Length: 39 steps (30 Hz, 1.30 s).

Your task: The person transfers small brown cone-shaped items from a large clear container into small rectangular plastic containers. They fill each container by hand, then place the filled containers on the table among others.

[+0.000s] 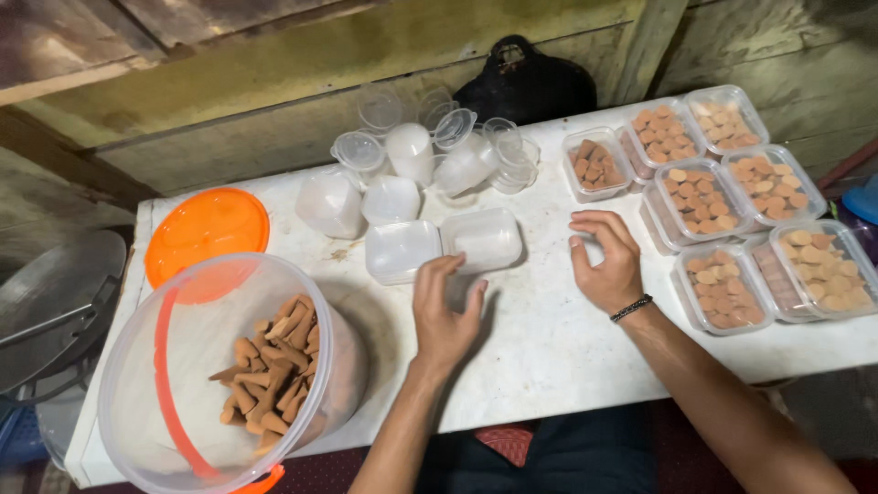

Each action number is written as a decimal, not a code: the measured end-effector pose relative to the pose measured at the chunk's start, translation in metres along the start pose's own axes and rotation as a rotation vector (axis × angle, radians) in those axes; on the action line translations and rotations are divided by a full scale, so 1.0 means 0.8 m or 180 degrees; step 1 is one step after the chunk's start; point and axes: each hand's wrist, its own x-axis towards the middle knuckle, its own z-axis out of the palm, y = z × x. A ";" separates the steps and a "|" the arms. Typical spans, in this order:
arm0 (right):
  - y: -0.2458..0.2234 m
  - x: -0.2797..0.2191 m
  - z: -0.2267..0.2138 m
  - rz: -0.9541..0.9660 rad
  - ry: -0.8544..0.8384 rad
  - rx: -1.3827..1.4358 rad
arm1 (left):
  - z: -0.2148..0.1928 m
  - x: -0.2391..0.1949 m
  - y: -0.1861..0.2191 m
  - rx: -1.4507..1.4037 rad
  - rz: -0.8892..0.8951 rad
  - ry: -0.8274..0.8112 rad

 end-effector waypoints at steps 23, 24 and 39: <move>-0.093 0.102 0.037 0.0050 -0.2933 -0.0587 | -0.011 0.024 -0.055 0.0869 -0.0078 -0.0787; -0.094 0.101 0.037 0.0062 -0.2961 -0.0635 | -0.011 0.024 -0.056 0.0865 -0.0079 -0.0782; -0.099 0.103 0.042 0.0031 -0.3124 -0.0958 | -0.015 0.024 -0.052 0.0769 -0.0109 -0.0790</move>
